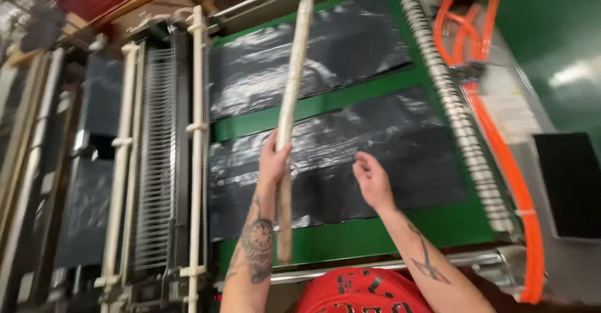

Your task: The person uses a white PVC pipe to press and smooth plastic wrap over black rectangular items on a green conveyor belt. The items move along the belt while the person repeatedly flattens the plastic with the pipe and adjusts the edges by hand.

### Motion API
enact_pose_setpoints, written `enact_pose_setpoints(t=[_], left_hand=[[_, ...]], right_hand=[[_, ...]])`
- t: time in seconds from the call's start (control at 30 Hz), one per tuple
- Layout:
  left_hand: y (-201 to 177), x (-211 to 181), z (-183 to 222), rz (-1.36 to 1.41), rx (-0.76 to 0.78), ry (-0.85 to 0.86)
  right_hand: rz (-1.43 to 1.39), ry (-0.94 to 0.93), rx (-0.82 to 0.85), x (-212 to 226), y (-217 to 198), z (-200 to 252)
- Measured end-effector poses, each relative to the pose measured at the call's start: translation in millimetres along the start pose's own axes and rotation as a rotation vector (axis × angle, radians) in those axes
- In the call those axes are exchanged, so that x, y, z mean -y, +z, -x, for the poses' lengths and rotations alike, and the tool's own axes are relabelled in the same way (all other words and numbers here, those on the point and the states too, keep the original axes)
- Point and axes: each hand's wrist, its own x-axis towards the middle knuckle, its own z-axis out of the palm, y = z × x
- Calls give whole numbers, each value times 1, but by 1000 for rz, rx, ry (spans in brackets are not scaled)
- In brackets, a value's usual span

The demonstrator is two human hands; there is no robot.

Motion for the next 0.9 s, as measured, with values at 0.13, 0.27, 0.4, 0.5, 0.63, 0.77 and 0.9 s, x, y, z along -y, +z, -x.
enact_pose_setpoints(t=[0.13,0.27,0.4,0.5,0.63,0.77,0.9], left_hand=[[-84,-57,69,-296,-171,-44],[-159,2,98,-787,-386,32],[-191,1,120,-955,-461,-178],[-201,2,107,-954,-460,-197],[-181,13,61,-965,-402,-169],[-84,7,8,-801,-285,-70],[49,11,-15,-478,-46,-62]], right_hand=[[41,-78,274,53,39,37],[77,-198,681,64,68,67],[358,-220,1187,114,68,93],[444,-182,1292,125,68,105],[331,-220,1212,96,84,106],[17,-122,803,66,102,86],[-78,-125,255,28,86,35]])
